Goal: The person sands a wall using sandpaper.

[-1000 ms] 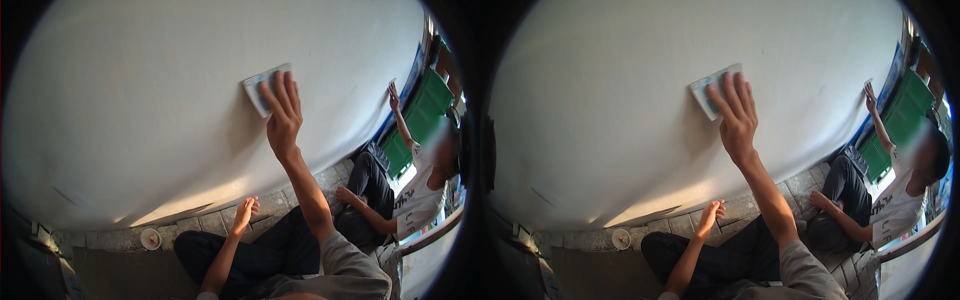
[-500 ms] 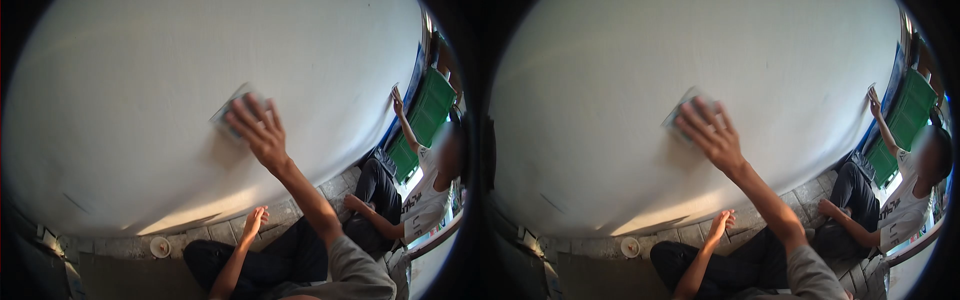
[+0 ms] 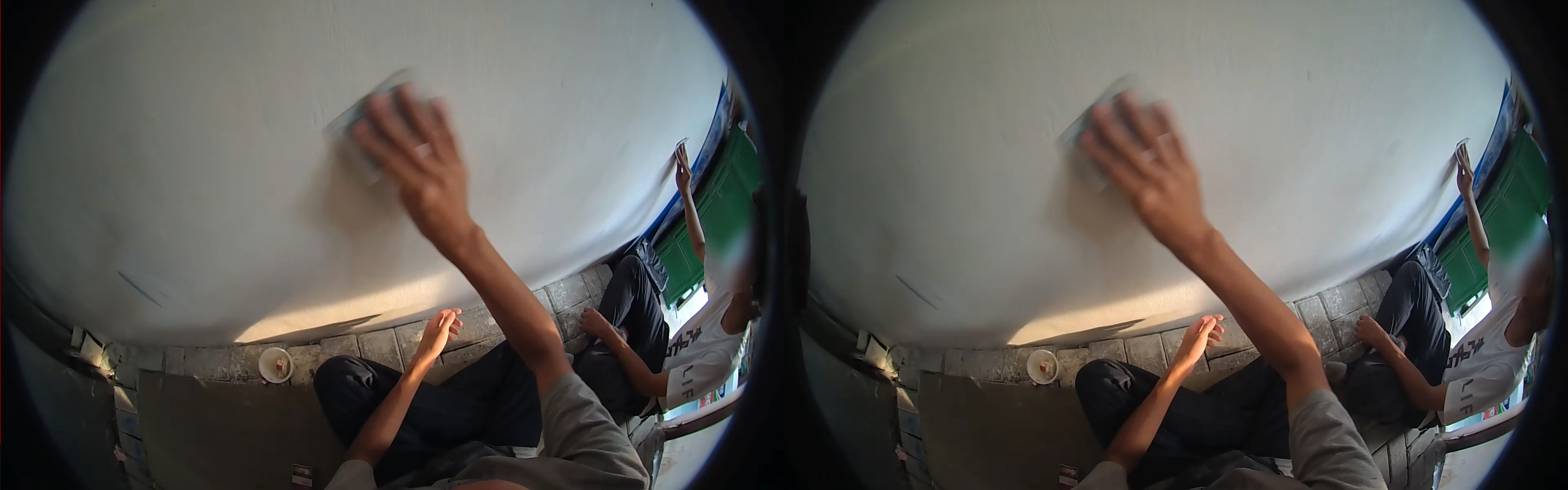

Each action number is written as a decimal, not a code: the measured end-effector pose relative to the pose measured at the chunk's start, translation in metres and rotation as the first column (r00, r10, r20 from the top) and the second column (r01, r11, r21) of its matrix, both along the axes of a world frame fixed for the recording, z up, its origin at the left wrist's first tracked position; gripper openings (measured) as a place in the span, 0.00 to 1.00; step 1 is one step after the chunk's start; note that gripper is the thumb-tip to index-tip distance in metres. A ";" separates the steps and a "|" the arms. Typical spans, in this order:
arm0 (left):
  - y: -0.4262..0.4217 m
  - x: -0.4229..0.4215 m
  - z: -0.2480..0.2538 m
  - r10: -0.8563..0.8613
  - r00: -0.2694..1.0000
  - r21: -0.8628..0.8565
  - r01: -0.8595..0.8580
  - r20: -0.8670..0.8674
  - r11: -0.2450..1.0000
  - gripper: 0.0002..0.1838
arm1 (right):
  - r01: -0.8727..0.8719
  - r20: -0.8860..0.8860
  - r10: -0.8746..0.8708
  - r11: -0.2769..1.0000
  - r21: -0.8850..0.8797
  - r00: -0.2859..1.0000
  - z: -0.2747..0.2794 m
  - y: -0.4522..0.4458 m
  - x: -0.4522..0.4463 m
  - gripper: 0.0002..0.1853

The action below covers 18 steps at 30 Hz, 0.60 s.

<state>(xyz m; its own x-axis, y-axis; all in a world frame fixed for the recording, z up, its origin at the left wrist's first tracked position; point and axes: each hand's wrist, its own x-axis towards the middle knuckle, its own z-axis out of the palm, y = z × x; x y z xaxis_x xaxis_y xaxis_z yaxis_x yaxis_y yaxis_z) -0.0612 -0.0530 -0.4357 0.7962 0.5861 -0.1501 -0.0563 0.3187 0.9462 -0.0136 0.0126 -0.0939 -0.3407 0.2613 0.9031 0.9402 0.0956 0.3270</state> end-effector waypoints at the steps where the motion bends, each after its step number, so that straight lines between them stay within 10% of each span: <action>1: 0.000 0.000 -0.001 -0.006 1.000 0.003 0.006 0.001 1.000 0.21 | -0.102 0.100 0.112 0.990 -0.101 0.989 -0.005 0.004 -0.011 0.27; 4: 0.001 0.003 -0.007 -0.008 1.000 0.005 0.008 0.015 1.000 0.21 | -0.107 0.287 0.139 0.987 -0.123 0.948 -0.013 0.020 -0.027 0.28; 10: -0.001 0.002 -0.006 0.012 0.999 0.003 -0.012 0.029 1.000 0.21 | 0.075 -0.071 -0.063 0.980 0.183 0.995 0.034 0.016 -0.008 0.29; 13: -0.001 0.002 -0.007 0.007 1.000 0.084 -0.006 -0.008 0.996 0.20 | -0.126 0.252 0.160 0.981 -0.144 0.954 -0.003 0.025 -0.042 0.29; 18: -0.005 -0.002 -0.012 0.092 0.991 0.254 -0.113 0.093 0.961 0.19 | 0.007 0.195 0.013 0.995 -0.101 0.981 -0.009 0.009 -0.028 0.28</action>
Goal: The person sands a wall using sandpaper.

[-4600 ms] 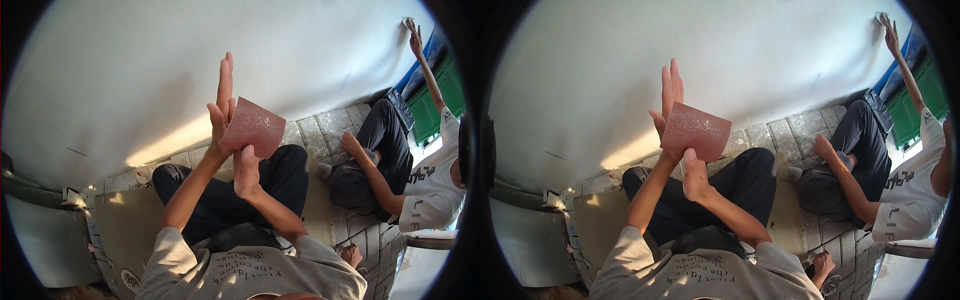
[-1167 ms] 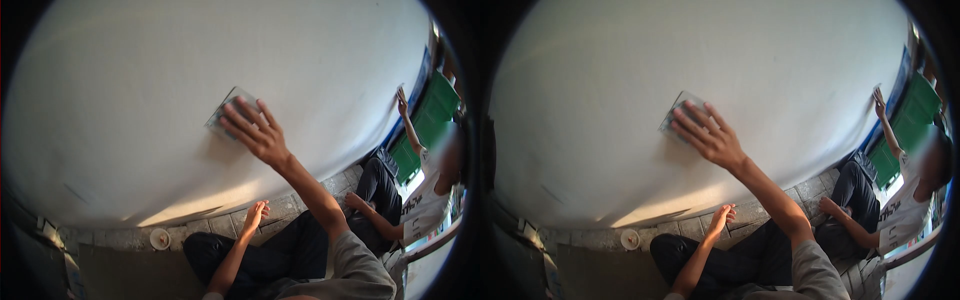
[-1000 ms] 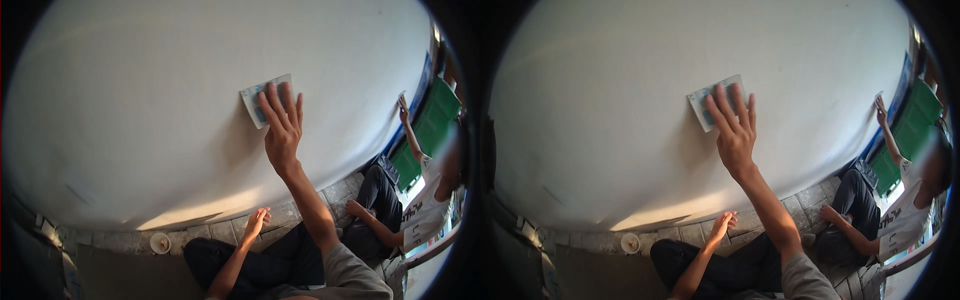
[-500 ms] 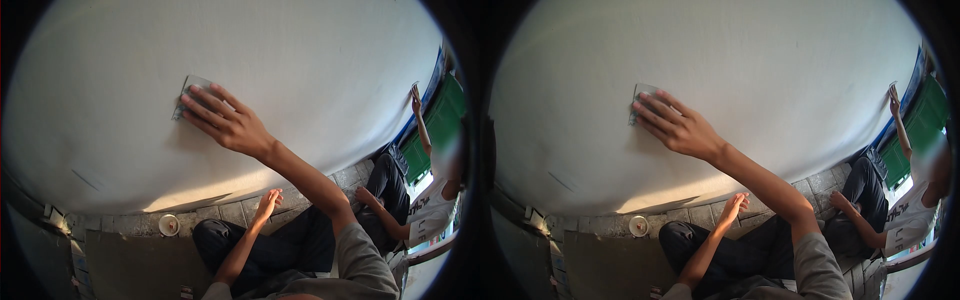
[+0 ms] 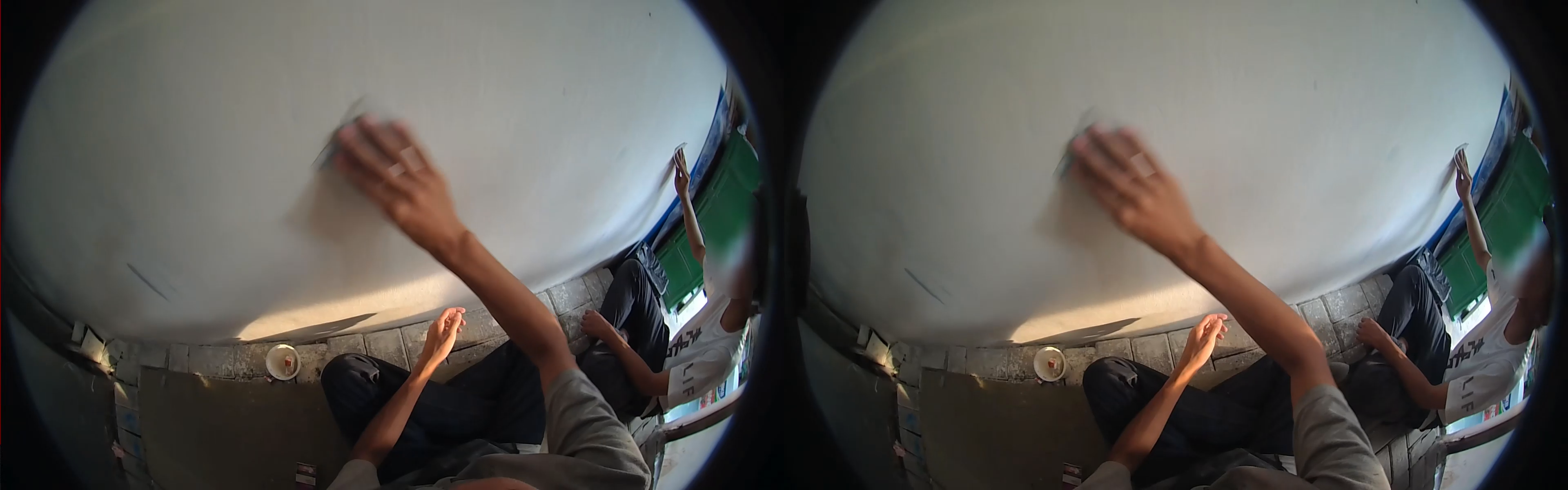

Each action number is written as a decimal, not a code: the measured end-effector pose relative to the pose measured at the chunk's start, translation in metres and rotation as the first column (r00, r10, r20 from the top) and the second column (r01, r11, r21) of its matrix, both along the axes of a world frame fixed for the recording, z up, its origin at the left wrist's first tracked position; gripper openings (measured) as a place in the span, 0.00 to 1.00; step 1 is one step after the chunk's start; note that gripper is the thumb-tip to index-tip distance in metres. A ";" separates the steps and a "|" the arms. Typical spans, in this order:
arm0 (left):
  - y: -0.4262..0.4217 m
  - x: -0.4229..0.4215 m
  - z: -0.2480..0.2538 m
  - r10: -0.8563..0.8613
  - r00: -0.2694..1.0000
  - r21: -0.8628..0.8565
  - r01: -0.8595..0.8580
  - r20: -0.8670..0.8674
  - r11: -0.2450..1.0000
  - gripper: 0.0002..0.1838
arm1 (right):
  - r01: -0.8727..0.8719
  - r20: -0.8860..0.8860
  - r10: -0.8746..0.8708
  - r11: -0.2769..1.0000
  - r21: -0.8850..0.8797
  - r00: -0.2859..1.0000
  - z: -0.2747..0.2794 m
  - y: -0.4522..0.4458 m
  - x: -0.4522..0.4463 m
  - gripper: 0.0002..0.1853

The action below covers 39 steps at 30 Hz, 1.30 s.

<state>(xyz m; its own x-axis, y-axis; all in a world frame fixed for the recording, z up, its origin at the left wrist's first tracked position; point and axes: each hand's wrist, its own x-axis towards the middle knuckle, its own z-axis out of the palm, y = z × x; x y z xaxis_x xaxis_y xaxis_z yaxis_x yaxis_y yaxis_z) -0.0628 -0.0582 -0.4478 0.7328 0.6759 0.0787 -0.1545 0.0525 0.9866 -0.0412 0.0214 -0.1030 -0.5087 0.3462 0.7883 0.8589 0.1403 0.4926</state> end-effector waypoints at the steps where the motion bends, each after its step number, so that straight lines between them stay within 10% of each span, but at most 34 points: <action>1: 0.000 -0.002 0.003 0.020 1.000 0.058 -0.020 -0.001 0.998 0.19 | 0.023 -0.136 -0.015 0.998 0.062 0.991 0.012 -0.008 0.009 0.28; 4: -0.003 -0.010 0.015 0.029 0.999 0.097 -0.025 -0.044 0.995 0.20 | 0.261 -0.354 -0.141 0.911 0.320 0.925 0.038 -0.012 0.037 0.31; 7: -0.006 -0.012 0.020 0.019 0.998 0.153 -0.009 -0.066 0.988 0.20 | 0.136 -0.357 -0.021 0.943 0.302 0.934 0.049 -0.005 0.025 0.32; 11: -0.010 -0.010 0.018 0.038 0.998 0.188 -0.029 -0.046 0.982 0.17 | -0.106 0.125 0.106 0.994 -0.014 0.986 0.003 0.025 -0.020 0.30; 14: -0.012 -0.017 0.020 0.065 0.996 0.217 -0.050 -0.062 0.975 0.17 | -0.070 0.143 0.072 0.997 -0.016 0.987 0.009 0.018 -0.012 0.30; 19: -0.012 -0.021 0.029 0.009 0.999 0.157 0.000 -0.052 0.988 0.19 | 0.155 -0.178 -0.106 0.944 0.291 0.978 0.056 0.011 0.019 0.32; 24: -0.015 -0.018 0.021 0.024 1.000 0.198 -0.021 -0.012 0.980 0.16 | -0.133 0.278 0.172 0.979 -0.154 0.945 -0.001 0.018 -0.006 0.31; 26: -0.016 -0.021 0.022 0.033 0.999 0.205 -0.029 -0.017 0.978 0.16 | -0.140 0.397 0.145 0.989 -0.042 0.906 0.019 0.019 0.011 0.31; 31: -0.013 -0.021 0.026 0.022 1.000 0.179 -0.020 -0.007 0.984 0.17 | -0.020 -0.093 0.070 0.890 0.455 0.993 0.151 0.009 0.062 0.25; 36: -0.014 -0.023 0.027 -0.025 0.999 0.160 0.029 -0.025 0.987 0.18 | -0.048 0.282 0.034 0.998 0.044 0.959 0.089 0.013 0.022 0.31; 39: -0.013 -0.022 0.027 -0.006 0.999 0.179 0.014 -0.047 0.984 0.19 | -0.212 0.449 0.357 0.916 -0.342 0.819 0.000 0.011 0.015 0.22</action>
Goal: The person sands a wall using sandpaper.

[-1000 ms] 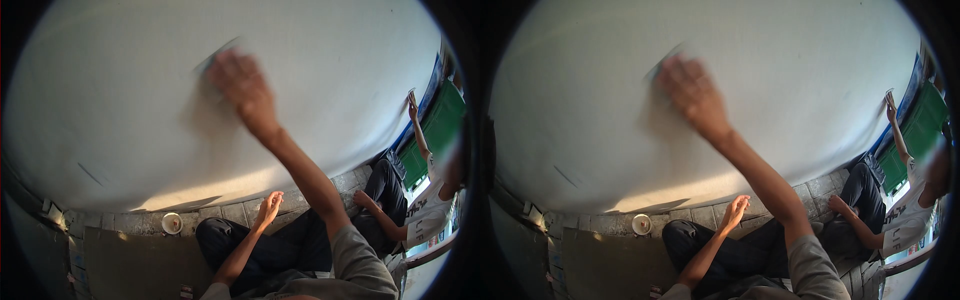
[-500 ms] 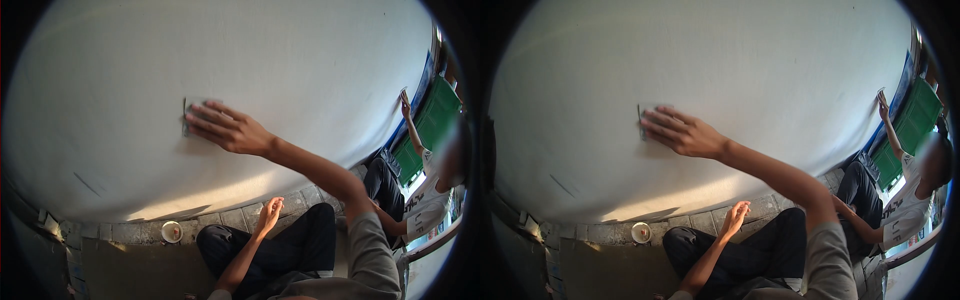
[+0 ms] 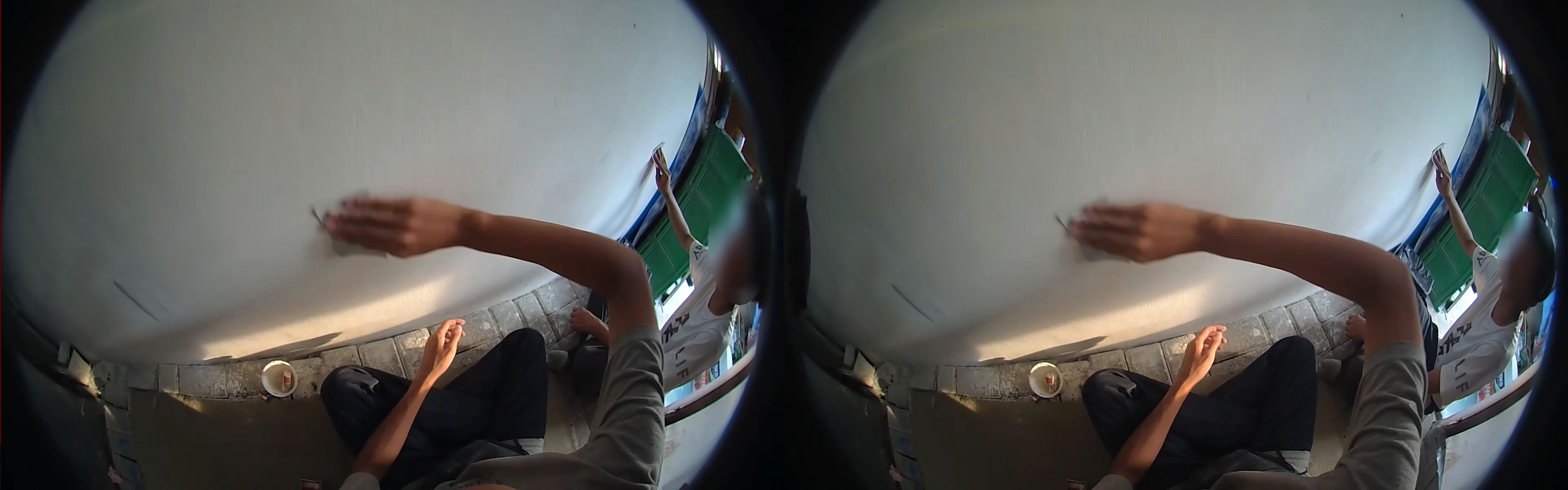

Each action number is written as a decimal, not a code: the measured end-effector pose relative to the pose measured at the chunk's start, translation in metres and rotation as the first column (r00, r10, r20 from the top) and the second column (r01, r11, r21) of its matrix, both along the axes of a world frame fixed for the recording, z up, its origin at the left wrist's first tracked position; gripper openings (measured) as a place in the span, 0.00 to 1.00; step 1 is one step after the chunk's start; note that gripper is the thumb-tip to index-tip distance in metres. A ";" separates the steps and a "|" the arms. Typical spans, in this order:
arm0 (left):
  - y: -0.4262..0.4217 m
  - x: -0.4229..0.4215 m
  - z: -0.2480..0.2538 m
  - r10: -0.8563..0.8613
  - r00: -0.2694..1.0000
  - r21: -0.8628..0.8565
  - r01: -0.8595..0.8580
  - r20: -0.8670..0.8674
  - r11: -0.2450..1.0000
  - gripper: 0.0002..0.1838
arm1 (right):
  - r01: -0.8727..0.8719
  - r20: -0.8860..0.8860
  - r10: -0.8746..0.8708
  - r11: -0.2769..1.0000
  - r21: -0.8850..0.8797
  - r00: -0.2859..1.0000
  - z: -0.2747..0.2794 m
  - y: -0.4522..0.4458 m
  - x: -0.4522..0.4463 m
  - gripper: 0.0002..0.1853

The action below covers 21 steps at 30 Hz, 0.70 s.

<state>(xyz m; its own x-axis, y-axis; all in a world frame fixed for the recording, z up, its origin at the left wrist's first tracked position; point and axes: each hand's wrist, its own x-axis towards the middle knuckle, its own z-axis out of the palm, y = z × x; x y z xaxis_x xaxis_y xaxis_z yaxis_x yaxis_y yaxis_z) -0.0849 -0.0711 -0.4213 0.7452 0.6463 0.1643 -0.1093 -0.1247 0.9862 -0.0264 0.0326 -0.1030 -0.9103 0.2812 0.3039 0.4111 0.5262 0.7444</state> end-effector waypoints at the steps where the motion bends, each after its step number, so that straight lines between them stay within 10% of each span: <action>1: 0.000 -0.002 0.000 0.000 1.000 0.004 0.000 -0.005 1.000 0.19 | 0.000 0.020 0.001 0.998 -0.058 1.000 -0.009 -0.003 -0.001 0.22; 6: 0.003 -0.005 0.003 -0.006 1.000 -0.034 0.006 0.003 0.999 0.18 | -0.029 0.130 -0.003 0.970 0.243 0.991 0.062 0.009 0.018 0.22; 13: -0.001 -0.006 0.014 -0.006 1.000 0.002 0.006 -0.007 1.000 0.18 | 0.279 -0.355 -0.094 0.810 0.517 0.930 0.147 0.010 0.023 0.33; 21: -0.003 -0.013 0.014 0.025 1.000 0.026 -0.025 0.010 0.999 0.18 | 0.081 0.085 -0.083 0.996 0.028 0.993 0.018 -0.011 0.030 0.29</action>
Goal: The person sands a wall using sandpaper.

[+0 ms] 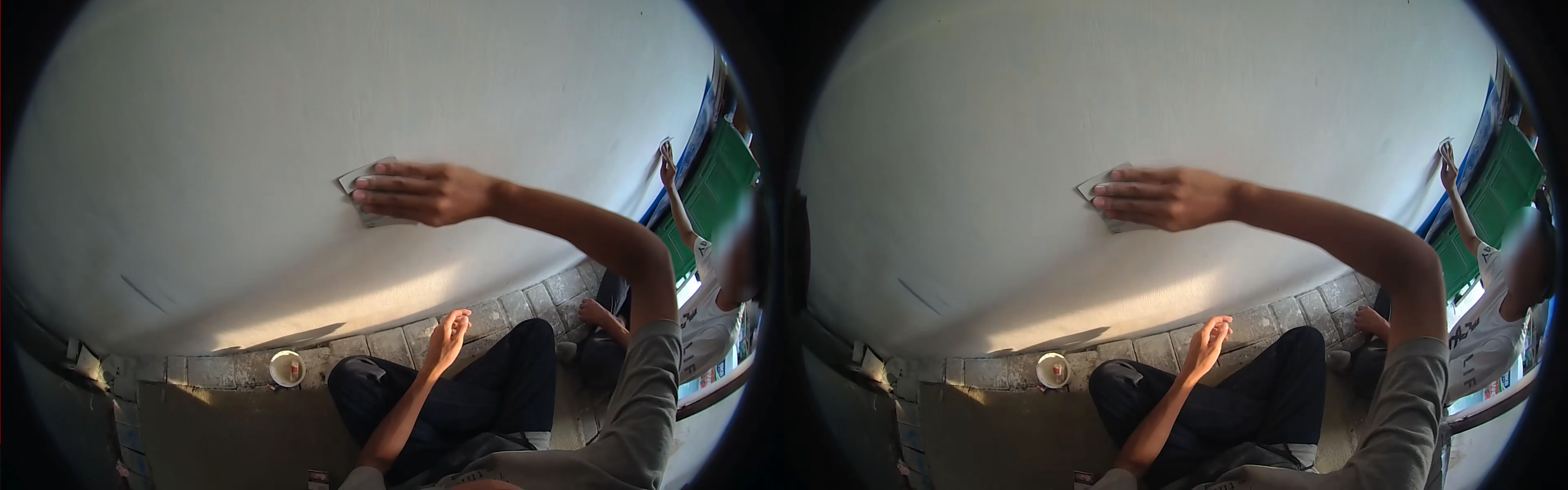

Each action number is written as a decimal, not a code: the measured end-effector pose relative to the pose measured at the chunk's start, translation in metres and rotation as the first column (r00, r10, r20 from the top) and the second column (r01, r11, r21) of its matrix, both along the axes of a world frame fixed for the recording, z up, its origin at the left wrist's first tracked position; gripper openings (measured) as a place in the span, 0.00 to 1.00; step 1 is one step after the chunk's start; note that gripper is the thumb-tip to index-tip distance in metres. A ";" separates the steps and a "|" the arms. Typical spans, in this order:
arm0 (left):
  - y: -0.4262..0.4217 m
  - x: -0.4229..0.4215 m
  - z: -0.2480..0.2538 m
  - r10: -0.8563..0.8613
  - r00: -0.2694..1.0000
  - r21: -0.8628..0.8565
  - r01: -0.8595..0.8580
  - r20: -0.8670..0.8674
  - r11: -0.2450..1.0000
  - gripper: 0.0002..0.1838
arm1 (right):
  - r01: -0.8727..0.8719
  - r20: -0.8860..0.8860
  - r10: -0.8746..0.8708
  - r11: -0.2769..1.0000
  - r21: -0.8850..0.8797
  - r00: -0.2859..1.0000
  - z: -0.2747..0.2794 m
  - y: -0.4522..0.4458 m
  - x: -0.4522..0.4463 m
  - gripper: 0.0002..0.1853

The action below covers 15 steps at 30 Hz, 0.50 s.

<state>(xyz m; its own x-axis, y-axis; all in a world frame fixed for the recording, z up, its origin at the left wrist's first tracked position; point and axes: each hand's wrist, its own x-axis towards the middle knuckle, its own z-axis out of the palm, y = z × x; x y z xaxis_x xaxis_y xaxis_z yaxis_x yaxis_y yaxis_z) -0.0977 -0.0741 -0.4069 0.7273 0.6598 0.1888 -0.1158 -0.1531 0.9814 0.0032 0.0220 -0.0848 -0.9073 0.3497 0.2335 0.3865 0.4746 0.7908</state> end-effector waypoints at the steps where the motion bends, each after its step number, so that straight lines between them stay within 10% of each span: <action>1: 0.000 0.000 0.001 -0.011 1.000 -0.001 0.011 -0.012 1.000 0.18 | -0.048 0.019 0.047 0.999 0.026 0.999 0.014 0.002 0.002 0.27; 8: 0.001 0.000 0.004 -0.022 1.000 0.000 0.022 -0.020 1.000 0.18 | 0.054 -0.241 0.053 0.906 0.419 0.969 0.163 0.009 0.009 0.31; 11: 0.001 0.001 0.002 -0.021 0.999 0.006 0.021 -0.025 1.000 0.18 | 0.199 -0.295 -0.050 0.844 0.498 0.954 0.120 0.011 0.003 0.32; 15: 0.000 -0.002 0.004 -0.015 1.000 0.013 0.016 -0.024 1.000 0.18 | 0.125 -0.172 -0.092 0.974 0.191 0.981 0.017 0.000 -0.014 0.32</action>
<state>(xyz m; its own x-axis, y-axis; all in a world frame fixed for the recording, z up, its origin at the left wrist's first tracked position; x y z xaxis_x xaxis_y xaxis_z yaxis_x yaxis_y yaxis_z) -0.1000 -0.0739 -0.4026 0.7418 0.6459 0.1803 -0.0952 -0.1646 0.9817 -0.0104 0.0220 -0.0673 -0.8112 0.3750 0.4486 0.5569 0.2618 0.7882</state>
